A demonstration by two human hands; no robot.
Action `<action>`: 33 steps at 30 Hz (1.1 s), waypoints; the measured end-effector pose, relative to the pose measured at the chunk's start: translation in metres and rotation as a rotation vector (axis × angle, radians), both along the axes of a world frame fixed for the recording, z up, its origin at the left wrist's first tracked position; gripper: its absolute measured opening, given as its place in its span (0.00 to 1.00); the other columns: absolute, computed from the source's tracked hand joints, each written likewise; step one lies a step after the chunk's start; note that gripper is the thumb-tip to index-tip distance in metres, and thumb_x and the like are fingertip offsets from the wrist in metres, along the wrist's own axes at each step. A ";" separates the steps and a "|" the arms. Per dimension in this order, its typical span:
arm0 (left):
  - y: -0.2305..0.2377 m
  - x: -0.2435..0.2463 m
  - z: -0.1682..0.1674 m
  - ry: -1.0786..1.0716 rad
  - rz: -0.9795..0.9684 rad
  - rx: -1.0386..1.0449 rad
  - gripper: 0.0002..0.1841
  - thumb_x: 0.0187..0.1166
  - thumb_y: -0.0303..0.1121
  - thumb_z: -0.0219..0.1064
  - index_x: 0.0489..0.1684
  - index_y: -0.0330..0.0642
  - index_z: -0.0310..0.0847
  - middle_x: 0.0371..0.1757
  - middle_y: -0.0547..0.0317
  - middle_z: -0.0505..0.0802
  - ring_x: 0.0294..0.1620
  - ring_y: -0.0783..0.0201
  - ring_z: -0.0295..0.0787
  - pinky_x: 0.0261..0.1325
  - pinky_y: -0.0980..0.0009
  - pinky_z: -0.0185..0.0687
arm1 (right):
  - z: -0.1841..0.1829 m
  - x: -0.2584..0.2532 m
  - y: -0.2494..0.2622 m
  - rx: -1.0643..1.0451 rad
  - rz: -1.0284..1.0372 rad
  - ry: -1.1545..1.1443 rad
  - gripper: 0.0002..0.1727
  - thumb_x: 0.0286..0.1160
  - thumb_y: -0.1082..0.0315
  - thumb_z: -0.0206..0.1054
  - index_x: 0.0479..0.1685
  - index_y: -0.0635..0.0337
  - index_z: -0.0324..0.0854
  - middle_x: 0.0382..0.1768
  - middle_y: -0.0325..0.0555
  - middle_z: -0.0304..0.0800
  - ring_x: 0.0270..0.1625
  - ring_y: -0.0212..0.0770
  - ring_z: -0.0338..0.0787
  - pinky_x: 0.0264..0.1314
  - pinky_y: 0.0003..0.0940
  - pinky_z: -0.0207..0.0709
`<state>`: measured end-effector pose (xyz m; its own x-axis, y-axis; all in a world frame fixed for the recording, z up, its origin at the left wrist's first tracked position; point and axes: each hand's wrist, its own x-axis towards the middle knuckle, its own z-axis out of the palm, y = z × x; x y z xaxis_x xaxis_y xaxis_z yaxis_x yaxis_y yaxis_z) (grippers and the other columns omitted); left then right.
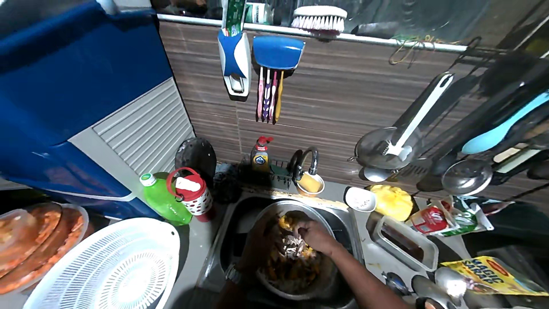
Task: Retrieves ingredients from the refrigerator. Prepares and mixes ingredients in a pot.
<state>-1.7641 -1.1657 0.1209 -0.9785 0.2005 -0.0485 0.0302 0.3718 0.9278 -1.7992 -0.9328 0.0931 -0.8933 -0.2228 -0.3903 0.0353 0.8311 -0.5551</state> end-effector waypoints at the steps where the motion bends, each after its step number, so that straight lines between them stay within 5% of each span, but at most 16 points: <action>1: -0.001 -0.003 -0.003 -0.019 -0.026 0.015 0.24 0.89 0.39 0.60 0.82 0.43 0.73 0.72 0.53 0.87 0.68 0.66 0.86 0.74 0.65 0.80 | 0.002 0.004 0.000 -0.053 0.024 -0.002 0.18 0.84 0.60 0.61 0.65 0.54 0.87 0.73 0.54 0.84 0.79 0.50 0.78 0.85 0.53 0.69; 4: 0.005 -0.010 -0.017 -0.057 -0.079 0.100 0.24 0.92 0.41 0.56 0.81 0.39 0.73 0.77 0.48 0.83 0.76 0.64 0.81 0.80 0.63 0.75 | 0.017 0.015 -0.006 -0.372 0.041 -0.040 0.33 0.79 0.66 0.66 0.86 0.51 0.69 0.85 0.48 0.72 0.85 0.42 0.73 0.87 0.45 0.69; 7: 0.017 -0.014 -0.028 -0.059 -0.080 0.008 0.22 0.91 0.42 0.56 0.74 0.36 0.79 0.76 0.45 0.84 0.78 0.58 0.79 0.83 0.57 0.71 | 0.030 0.022 -0.012 -0.475 0.089 -0.092 0.39 0.81 0.61 0.67 0.93 0.50 0.58 0.87 0.47 0.69 0.87 0.38 0.71 0.90 0.43 0.65; 11: 0.030 -0.016 -0.020 0.001 -0.097 -0.224 0.24 0.91 0.44 0.54 0.73 0.35 0.81 0.68 0.41 0.89 0.73 0.50 0.84 0.80 0.52 0.74 | 0.023 0.021 -0.020 -0.151 0.170 0.086 0.27 0.84 0.50 0.64 0.78 0.52 0.79 0.62 0.53 0.92 0.66 0.49 0.90 0.76 0.55 0.78; 16: 0.036 -0.017 -0.008 0.036 -0.161 -0.322 0.23 0.92 0.40 0.52 0.69 0.33 0.83 0.66 0.39 0.89 0.72 0.50 0.84 0.80 0.54 0.73 | 0.018 0.027 -0.033 0.003 0.183 0.165 0.22 0.80 0.51 0.64 0.59 0.60 0.84 0.44 0.55 0.94 0.51 0.55 0.94 0.59 0.60 0.84; 23: 0.025 -0.011 -0.014 0.139 -0.112 -0.265 0.19 0.88 0.36 0.57 0.65 0.34 0.86 0.61 0.42 0.92 0.66 0.52 0.89 0.75 0.57 0.79 | 0.025 0.020 -0.026 -0.147 0.152 0.201 0.18 0.83 0.60 0.58 0.55 0.61 0.88 0.43 0.56 0.94 0.51 0.53 0.94 0.61 0.58 0.83; 27: 0.016 -0.003 -0.031 0.203 -0.019 -0.151 0.14 0.83 0.30 0.61 0.57 0.35 0.89 0.56 0.45 0.93 0.62 0.54 0.89 0.72 0.58 0.81 | 0.020 0.014 -0.019 -0.343 -0.029 0.167 0.19 0.83 0.65 0.56 0.62 0.54 0.89 0.41 0.45 0.95 0.37 0.38 0.92 0.46 0.43 0.88; 33: 0.013 0.003 -0.039 0.253 -0.027 -0.085 0.15 0.86 0.33 0.61 0.59 0.34 0.89 0.55 0.45 0.94 0.59 0.57 0.91 0.70 0.59 0.83 | 0.006 0.006 -0.016 -0.340 0.024 0.213 0.20 0.83 0.68 0.55 0.64 0.48 0.90 0.48 0.43 0.96 0.49 0.35 0.92 0.61 0.42 0.84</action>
